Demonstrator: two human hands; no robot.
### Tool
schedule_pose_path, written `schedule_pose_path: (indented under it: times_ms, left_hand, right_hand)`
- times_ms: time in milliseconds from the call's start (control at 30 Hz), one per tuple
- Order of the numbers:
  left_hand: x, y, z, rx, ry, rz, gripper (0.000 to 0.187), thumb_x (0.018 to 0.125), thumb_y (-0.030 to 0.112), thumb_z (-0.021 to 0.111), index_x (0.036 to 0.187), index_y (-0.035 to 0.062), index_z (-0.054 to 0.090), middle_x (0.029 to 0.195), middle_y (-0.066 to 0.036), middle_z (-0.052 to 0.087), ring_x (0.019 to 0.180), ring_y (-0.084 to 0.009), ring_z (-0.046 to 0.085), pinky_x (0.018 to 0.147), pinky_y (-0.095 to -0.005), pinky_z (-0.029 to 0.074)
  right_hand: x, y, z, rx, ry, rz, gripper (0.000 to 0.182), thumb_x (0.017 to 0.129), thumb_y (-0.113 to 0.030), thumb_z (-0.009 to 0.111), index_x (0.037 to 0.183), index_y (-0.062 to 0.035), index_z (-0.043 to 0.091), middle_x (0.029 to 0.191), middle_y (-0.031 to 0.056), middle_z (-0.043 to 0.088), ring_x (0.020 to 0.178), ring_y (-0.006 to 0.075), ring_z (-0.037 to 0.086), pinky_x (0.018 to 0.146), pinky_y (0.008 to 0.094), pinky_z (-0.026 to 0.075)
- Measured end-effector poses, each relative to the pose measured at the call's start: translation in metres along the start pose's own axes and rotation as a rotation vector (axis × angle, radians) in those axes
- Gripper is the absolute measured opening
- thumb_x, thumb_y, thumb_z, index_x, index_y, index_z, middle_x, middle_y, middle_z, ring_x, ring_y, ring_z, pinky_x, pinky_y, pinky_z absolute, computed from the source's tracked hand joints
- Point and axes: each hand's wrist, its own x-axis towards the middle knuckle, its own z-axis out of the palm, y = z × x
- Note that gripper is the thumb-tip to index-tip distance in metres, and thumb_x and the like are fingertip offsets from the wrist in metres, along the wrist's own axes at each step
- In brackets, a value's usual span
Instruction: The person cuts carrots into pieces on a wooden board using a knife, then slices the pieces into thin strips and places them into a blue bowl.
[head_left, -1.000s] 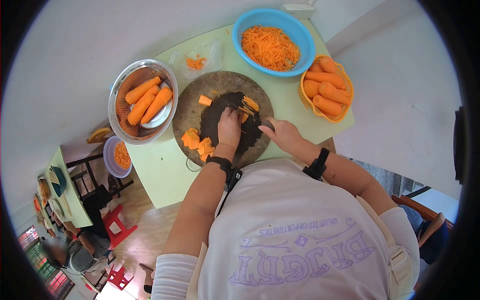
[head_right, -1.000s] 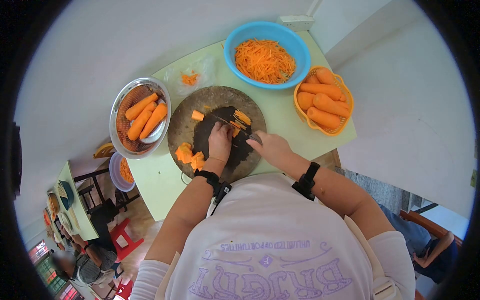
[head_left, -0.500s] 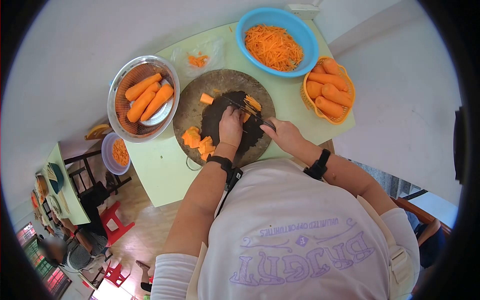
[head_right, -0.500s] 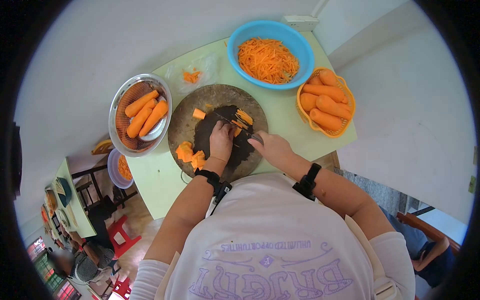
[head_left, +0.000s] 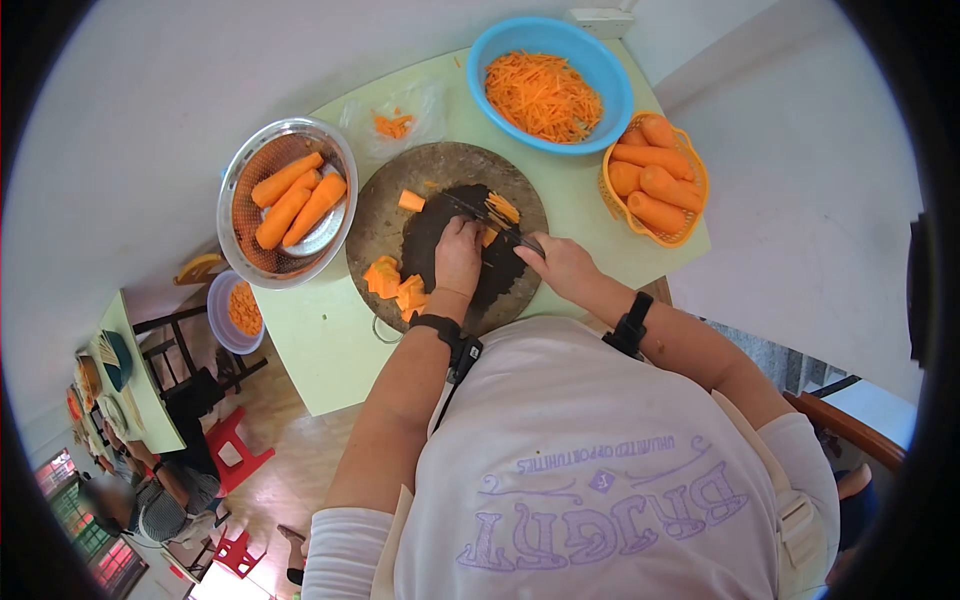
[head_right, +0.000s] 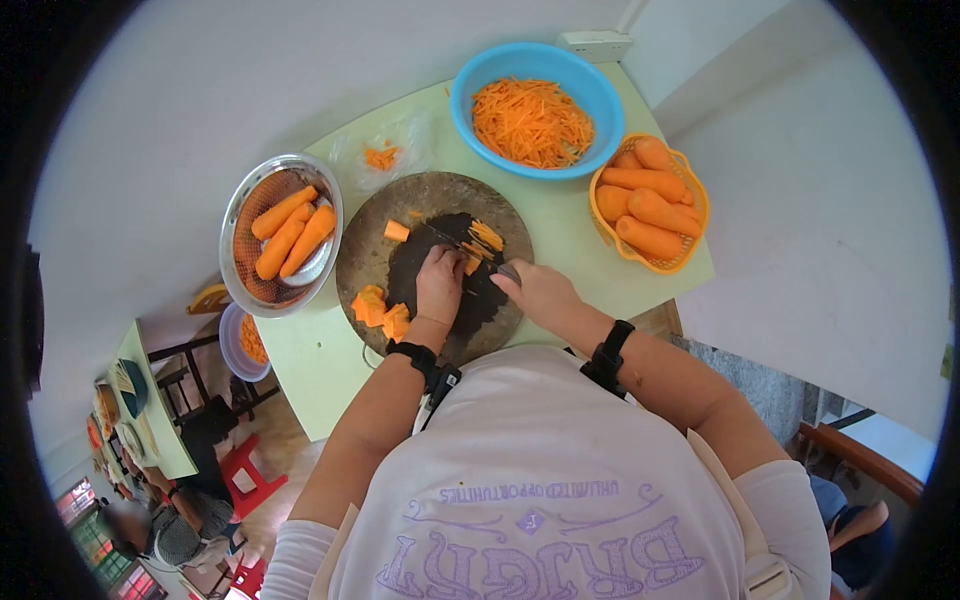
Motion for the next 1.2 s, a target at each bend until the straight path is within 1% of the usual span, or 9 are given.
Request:
schedule_pose_path:
  times_ms: [133, 200, 367, 433, 767, 933, 1033, 1100, 1200]
  left_hand:
    - [0.001, -0.001, -0.001, 0.019, 0.005, 0.057, 0.009, 0.085, 0.009, 0.062, 0.091, 0.0031, 0.066, 0.096, -0.012, 0.061, 0.091, -0.0311, 0.061, 0.078, -0.0402, 0.052]
    - [0.001, 0.001, -0.003, 0.048, -0.045, 0.023, 0.010, 0.085, 0.009, 0.062, 0.092, 0.0028, 0.066, 0.094, -0.012, 0.059, 0.091, -0.0311, 0.060, 0.078, -0.0407, 0.052]
    - [0.001, 0.003, -0.002, 0.071, -0.038, 0.018, 0.010, 0.085, 0.009, 0.062, 0.093, 0.0031, 0.066, 0.092, -0.012, 0.058, 0.090, -0.0309, 0.060, 0.078, -0.0408, 0.052]
    - [0.001, 0.003, -0.002, 0.076, -0.037, 0.014, 0.010, 0.085, 0.009, 0.062, 0.092, 0.0032, 0.066, 0.092, -0.012, 0.058, 0.090, -0.0308, 0.060, 0.078, -0.0407, 0.052]
    - [0.000, 0.002, 0.000, 0.059, -0.024, 0.003, 0.009, 0.084, 0.008, 0.062, 0.091, 0.0037, 0.065, 0.092, -0.012, 0.058, 0.089, -0.0308, 0.060, 0.077, -0.0405, 0.052]
    - [0.001, 0.000, 0.001, 0.048, -0.023, 0.001, 0.008, 0.084, 0.007, 0.063, 0.090, 0.0033, 0.065, 0.091, -0.012, 0.058, 0.089, -0.0307, 0.060, 0.077, -0.0408, 0.052]
    - [0.001, -0.001, 0.000, 0.012, 0.025, 0.039, 0.009, 0.083, 0.007, 0.063, 0.090, 0.0024, 0.067, 0.090, -0.013, 0.059, 0.083, -0.0334, 0.062, 0.072, -0.0402, 0.052]
    - [0.000, -0.002, 0.000, -0.063, 0.015, 0.019, 0.008, 0.084, 0.006, 0.062, 0.090, 0.0028, 0.065, 0.095, -0.012, 0.060, 0.090, -0.0315, 0.061, 0.078, -0.0402, 0.052]
    - [0.000, -0.004, -0.001, -0.051, 0.007, 0.030, 0.008, 0.084, 0.006, 0.062, 0.090, 0.0026, 0.065, 0.097, -0.013, 0.060, 0.090, -0.0319, 0.062, 0.079, -0.0400, 0.052]
  right_hand:
    - [0.000, -0.003, -0.004, 0.031, -0.014, 0.007, 0.041, 0.097, -0.041, 0.052, 0.103, -0.0028, 0.063, 0.082, 0.0194, 0.067, 0.080, 0.0381, 0.065, 0.073, 0.0444, 0.050]
    - [-0.003, -0.003, -0.005, 0.033, -0.001, -0.009, 0.040, 0.097, -0.041, 0.052, 0.104, -0.0030, 0.063, 0.083, 0.0193, 0.067, 0.080, 0.0380, 0.065, 0.072, 0.0442, 0.050]
    - [-0.010, -0.004, -0.007, 0.022, -0.008, -0.015, 0.038, 0.097, -0.039, 0.053, 0.105, -0.0034, 0.062, 0.083, 0.0193, 0.067, 0.080, 0.0378, 0.064, 0.072, 0.0440, 0.050]
    - [-0.011, -0.004, -0.006, 0.030, -0.003, -0.016, 0.044, 0.097, -0.045, 0.050, 0.104, -0.0042, 0.062, 0.083, 0.0198, 0.067, 0.080, 0.0391, 0.064, 0.071, 0.0466, 0.050]
    - [-0.009, -0.003, -0.004, 0.033, -0.029, 0.000, 0.045, 0.097, -0.045, 0.049, 0.107, -0.0038, 0.061, 0.084, 0.0202, 0.067, 0.081, 0.0393, 0.065, 0.072, 0.0464, 0.050]
    - [-0.004, -0.009, -0.006, -0.020, -0.054, 0.029, 0.045, 0.097, -0.046, 0.049, 0.103, -0.0030, 0.061, 0.084, 0.0205, 0.067, 0.081, 0.0401, 0.064, 0.071, 0.0475, 0.050]
    - [0.002, -0.004, 0.000, -0.034, -0.038, 0.016, 0.045, 0.097, -0.046, 0.049, 0.101, -0.0030, 0.061, 0.084, 0.0208, 0.067, 0.081, 0.0407, 0.064, 0.070, 0.0481, 0.050]
    - [0.003, -0.002, 0.002, -0.028, -0.025, 0.012, 0.043, 0.097, -0.044, 0.051, 0.103, -0.0027, 0.061, 0.083, 0.0207, 0.067, 0.080, 0.0399, 0.064, 0.071, 0.0463, 0.050]
    - [0.003, 0.001, 0.004, -0.025, -0.006, 0.005, 0.040, 0.097, -0.041, 0.053, 0.104, -0.0025, 0.062, 0.082, 0.0206, 0.066, 0.078, 0.0390, 0.064, 0.071, 0.0443, 0.050]
